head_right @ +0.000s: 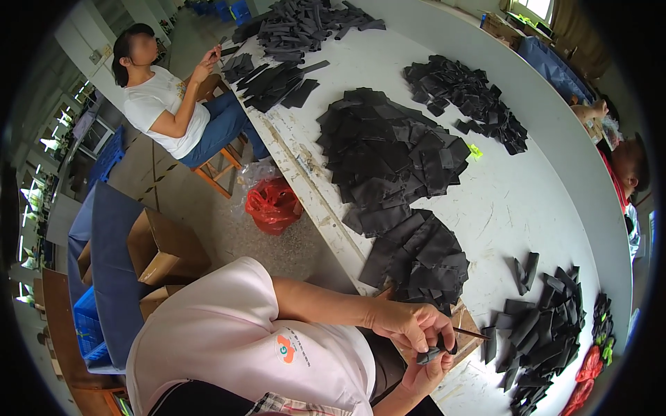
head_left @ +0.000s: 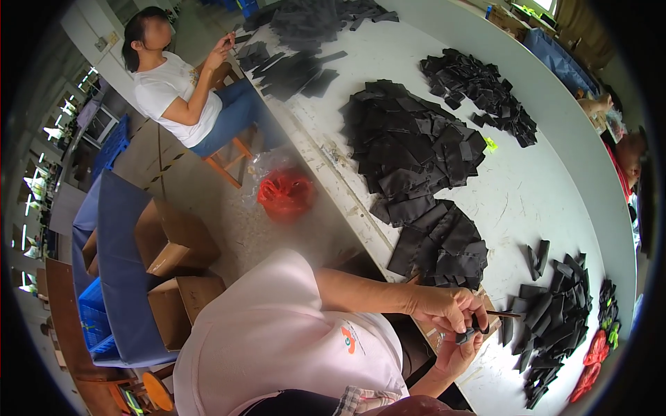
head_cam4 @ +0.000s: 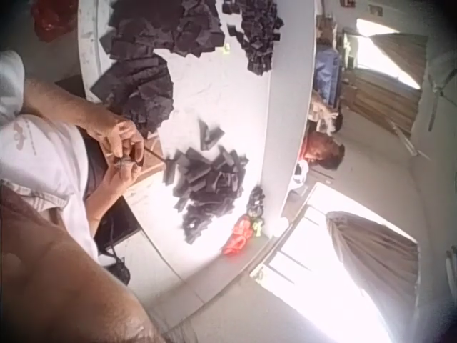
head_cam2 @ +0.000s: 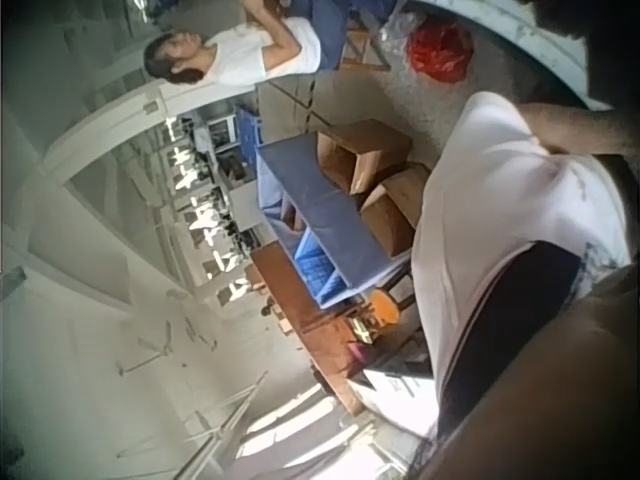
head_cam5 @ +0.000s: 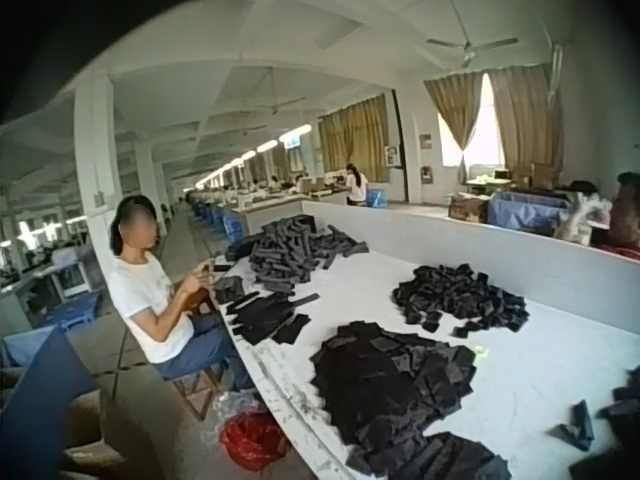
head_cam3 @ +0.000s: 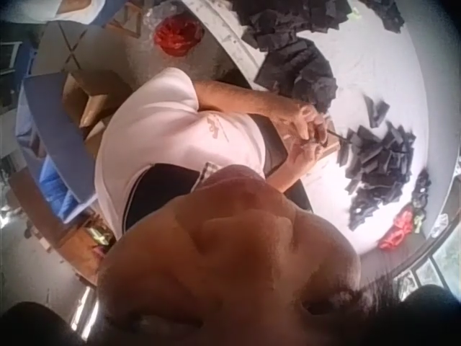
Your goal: Manually folding and organizing small black fabric pieces at a manufacturing workbench.
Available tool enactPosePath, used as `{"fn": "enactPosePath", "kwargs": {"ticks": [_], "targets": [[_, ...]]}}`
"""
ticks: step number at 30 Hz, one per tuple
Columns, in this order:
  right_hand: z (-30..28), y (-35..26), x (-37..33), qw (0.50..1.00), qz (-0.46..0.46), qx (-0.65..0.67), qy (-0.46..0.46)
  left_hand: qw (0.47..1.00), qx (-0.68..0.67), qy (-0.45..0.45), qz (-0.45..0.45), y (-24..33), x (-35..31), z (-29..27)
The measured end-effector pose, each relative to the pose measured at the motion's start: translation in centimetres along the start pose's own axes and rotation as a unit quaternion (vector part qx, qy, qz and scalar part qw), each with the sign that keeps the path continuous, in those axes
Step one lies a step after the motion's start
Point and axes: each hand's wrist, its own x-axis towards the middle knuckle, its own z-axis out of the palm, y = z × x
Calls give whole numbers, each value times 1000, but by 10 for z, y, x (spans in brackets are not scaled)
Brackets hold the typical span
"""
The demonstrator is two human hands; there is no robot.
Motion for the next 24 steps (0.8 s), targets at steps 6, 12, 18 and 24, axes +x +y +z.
{"fn": "enactPosePath", "kwargs": {"ticks": [6, 12, 18, 24], "targets": [[11, -10, 2, 984, -143, -95, 45, 984, 155, 32, 76, -1, 3, 6], [13, -12, 2, 967, -144, -193, 78, 905, 326, 182, 206, -20, 6, 10], [14, -9, 3, 945, -145, -279, 93, 795, 458, 270, 291, -28, 8, 7], [14, -7, 2, 952, -118, -261, 109, 833, 429, 268, 224, -24, 5, 11]]}}
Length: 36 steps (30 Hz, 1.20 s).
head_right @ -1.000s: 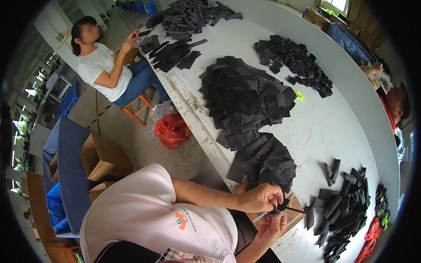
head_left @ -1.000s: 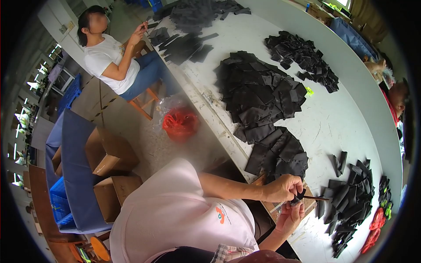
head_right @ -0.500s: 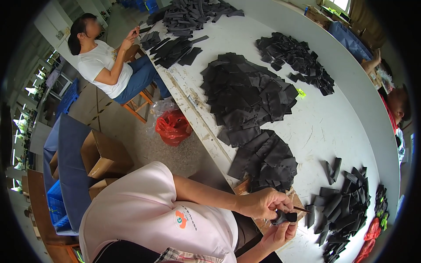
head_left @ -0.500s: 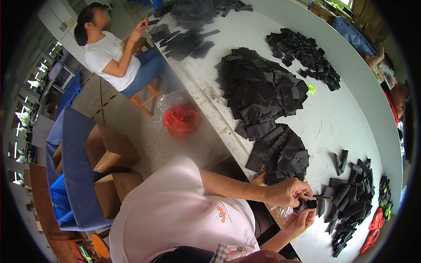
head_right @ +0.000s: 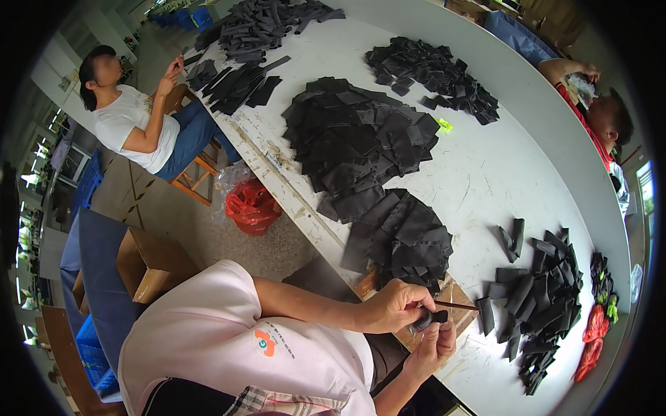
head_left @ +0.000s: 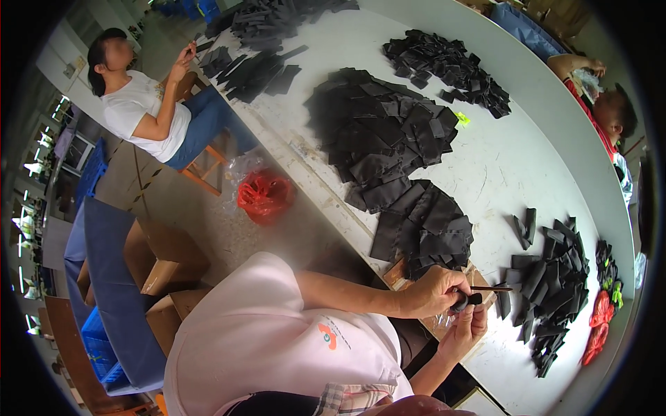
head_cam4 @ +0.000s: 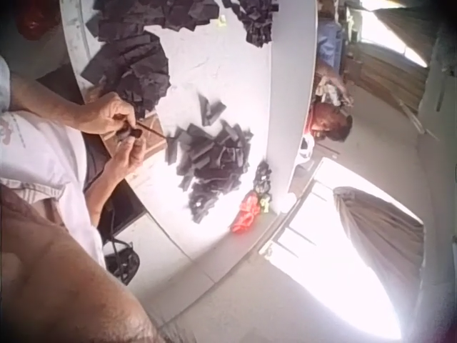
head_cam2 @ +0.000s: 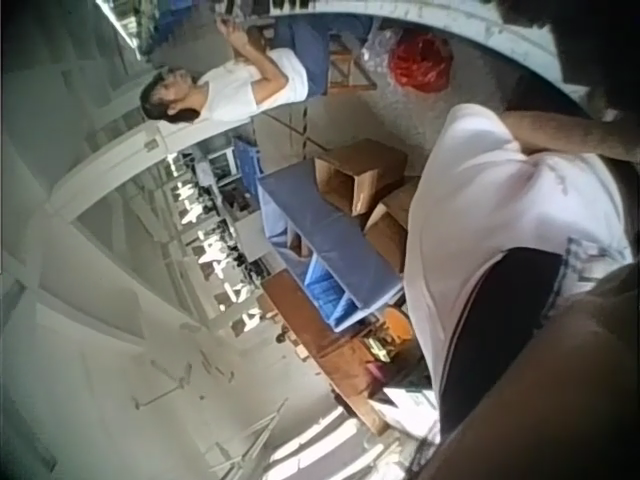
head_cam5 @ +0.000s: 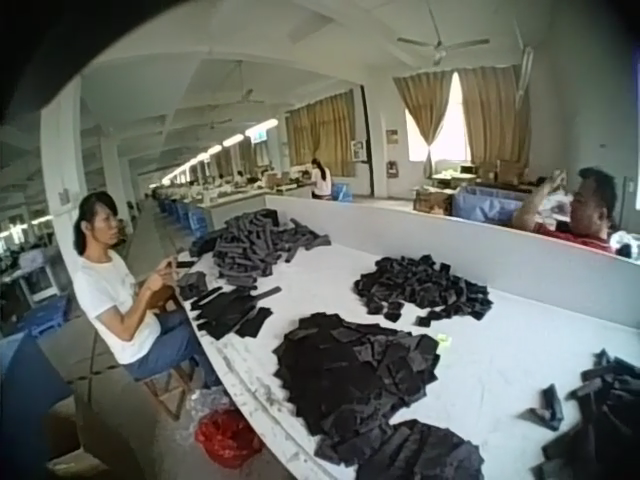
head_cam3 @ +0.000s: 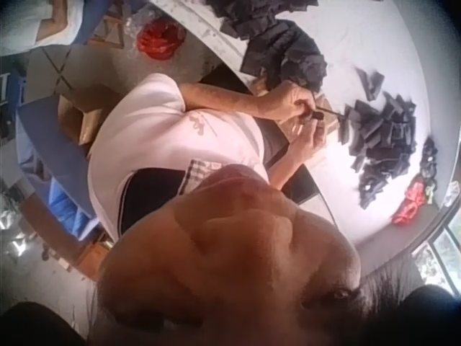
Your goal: Manually folding and organizing small black fabric pieces at a manufacturing workbench.
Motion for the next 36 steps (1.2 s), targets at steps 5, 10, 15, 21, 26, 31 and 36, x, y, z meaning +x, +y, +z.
{"fn": "enactPosePath", "kwargs": {"ticks": [5, 10, 15, 21, 26, 31, 36], "targets": [[3, -3, -2, 998, 33, 60, -5, 987, -141, -50, -50, -12, 6, -4], [3, -9, -2, 992, 49, 115, -12, 935, -260, -167, -175, 2, 14, -16], [-8, -20, 5, 982, 66, 159, -81, 727, -562, -317, -234, 16, 13, -13], [2, -62, 34, 998, -59, 31, -19, 780, -538, -272, -169, 40, 49, 0], [2, -57, 55, 998, -3, 51, -36, 794, -543, -173, -212, 29, 66, 7], [-3, -35, 55, 995, 49, 86, -22, 799, -525, -131, -261, 3, 65, 8], [-19, -12, 57, 984, 76, 152, -49, 810, -512, -137, -251, -5, 63, 8]]}}
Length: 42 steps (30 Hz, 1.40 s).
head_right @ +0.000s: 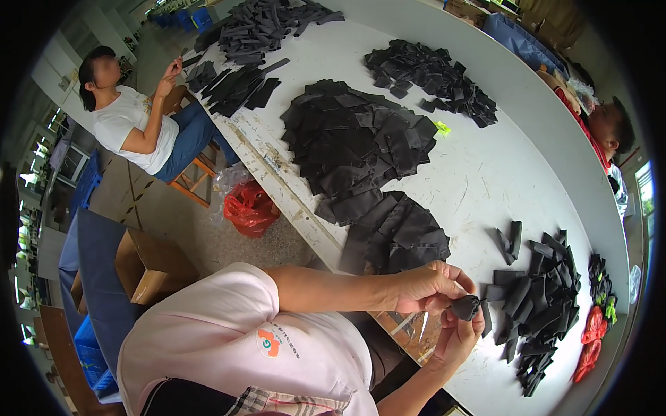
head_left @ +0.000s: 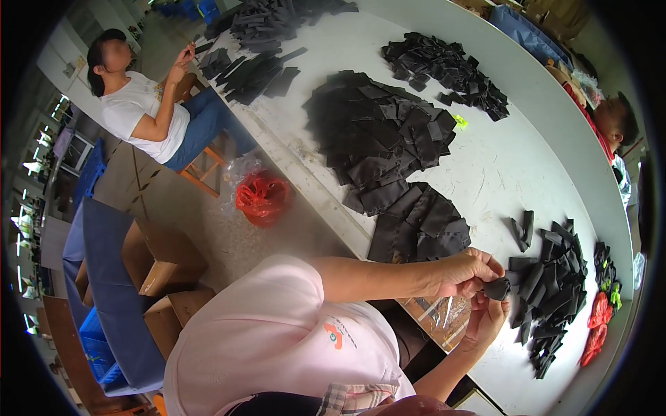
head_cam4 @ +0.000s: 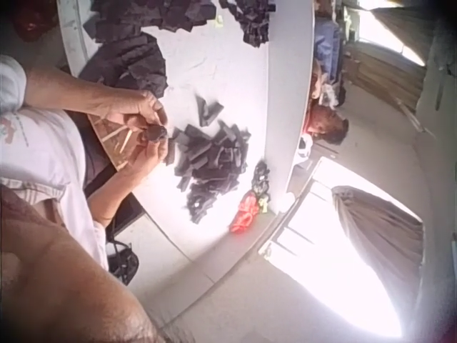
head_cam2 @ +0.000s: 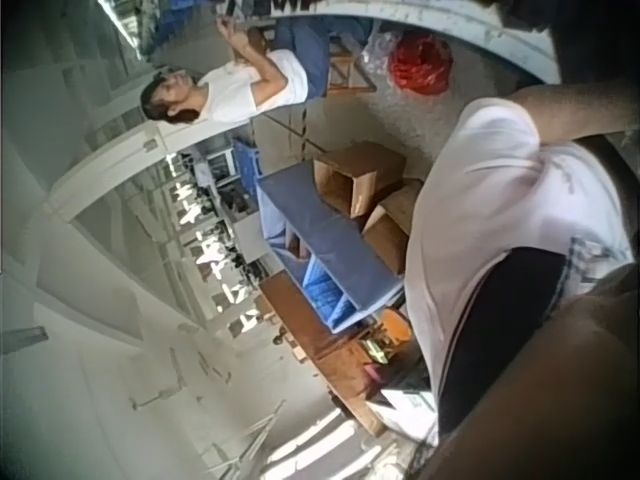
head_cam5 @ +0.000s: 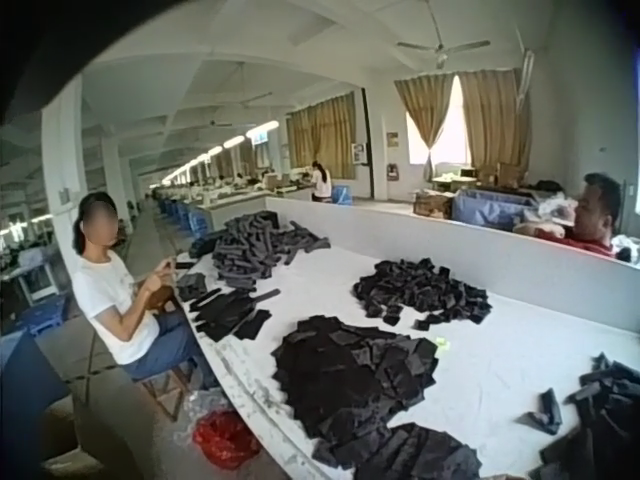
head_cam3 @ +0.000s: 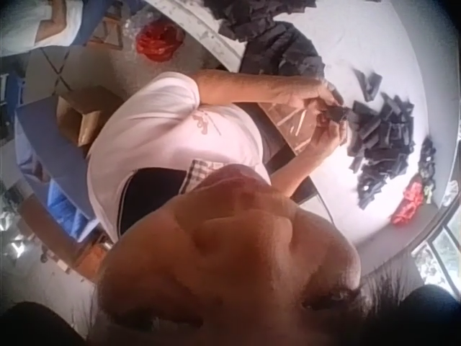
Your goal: Manually folding and organizing small black fabric pieces at a manufacturing workbench.
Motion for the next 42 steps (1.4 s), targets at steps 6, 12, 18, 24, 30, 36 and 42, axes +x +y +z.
{"fn": "enactPosePath", "kwargs": {"ticks": [6, 12, 18, 24, 30, 36, 42], "targets": [[-4, 7, -5, 999, -4, 15, -31, 999, 27, 13, -14, -5, -6, -9], [-14, 14, 0, 998, 11, 24, -56, 999, 30, 9, -16, -6, -8, -18], [-20, 23, -2, 998, 19, 22, -62, 999, 23, 22, -28, -13, -7, -26], [-25, 33, -3, 998, 23, 33, -40, 998, 36, 46, -24, -18, -7, -30], [-20, 33, -8, 999, 18, 18, -28, 998, 34, 43, -32, -20, -8, -34], [-13, 28, -9, 999, 24, 35, 5, 998, 32, 39, -31, -18, -6, -28], [4, 8, -5, 1000, 26, -16, -5, 989, -137, -32, -39, -11, -10, -24]]}}
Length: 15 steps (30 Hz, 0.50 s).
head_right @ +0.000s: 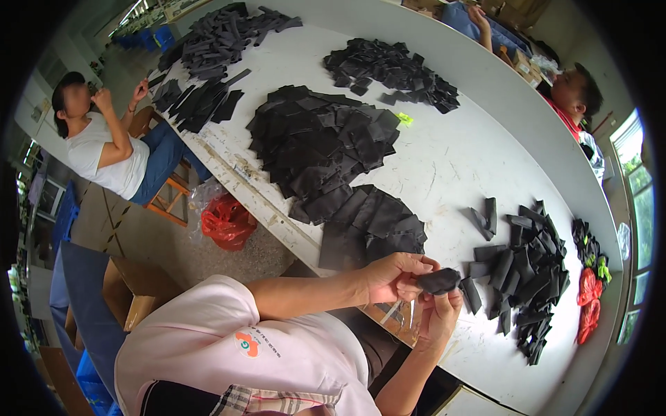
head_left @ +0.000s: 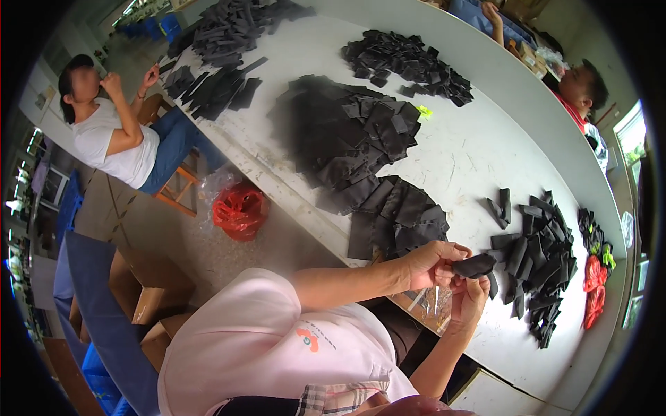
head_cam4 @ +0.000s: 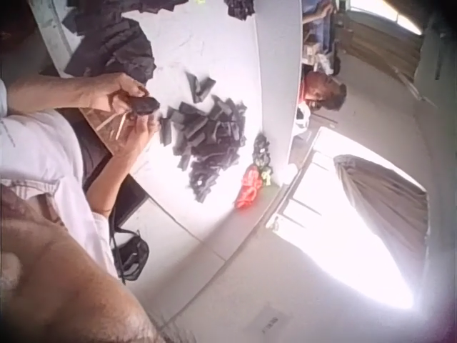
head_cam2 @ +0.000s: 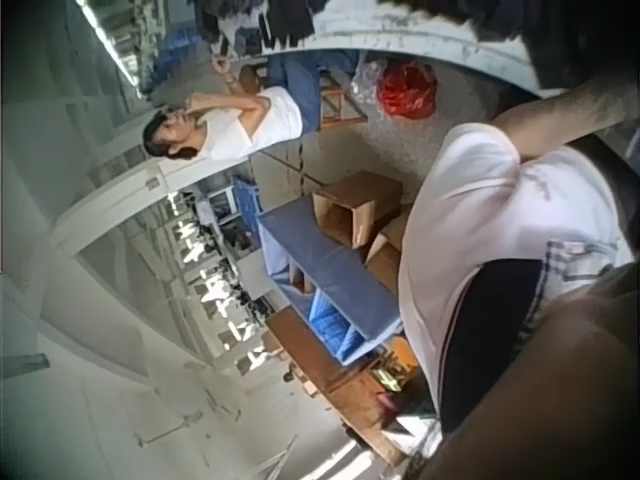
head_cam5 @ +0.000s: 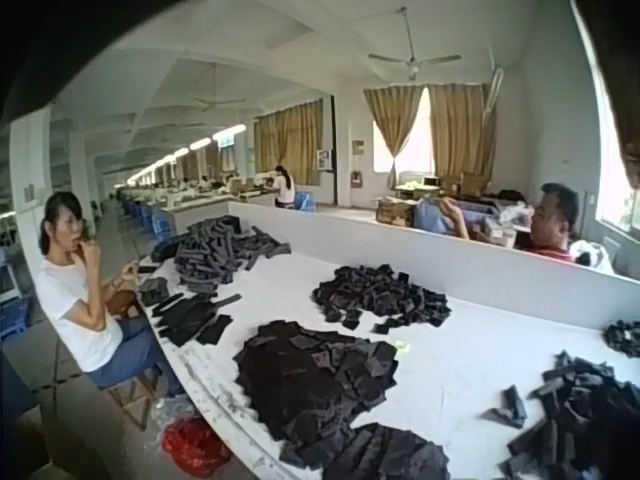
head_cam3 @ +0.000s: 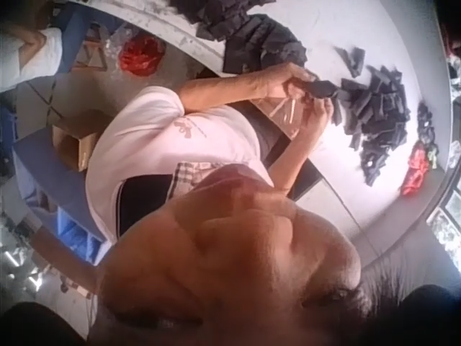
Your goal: Manually folding and organizing small black fabric pieces at a manufacturing workbench.
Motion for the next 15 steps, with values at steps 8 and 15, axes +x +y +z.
{"fn": "enactPosePath", "kwargs": {"ticks": [8, 15], "targets": [[13, -18, 4, 998, 12, -61, -19, 997, 70, -38, -4, 5, -5, 8], [-2, 12, -1, 1000, 13, 20, -2, 975, 193, 113, 3, -3, -3, -7]]}}
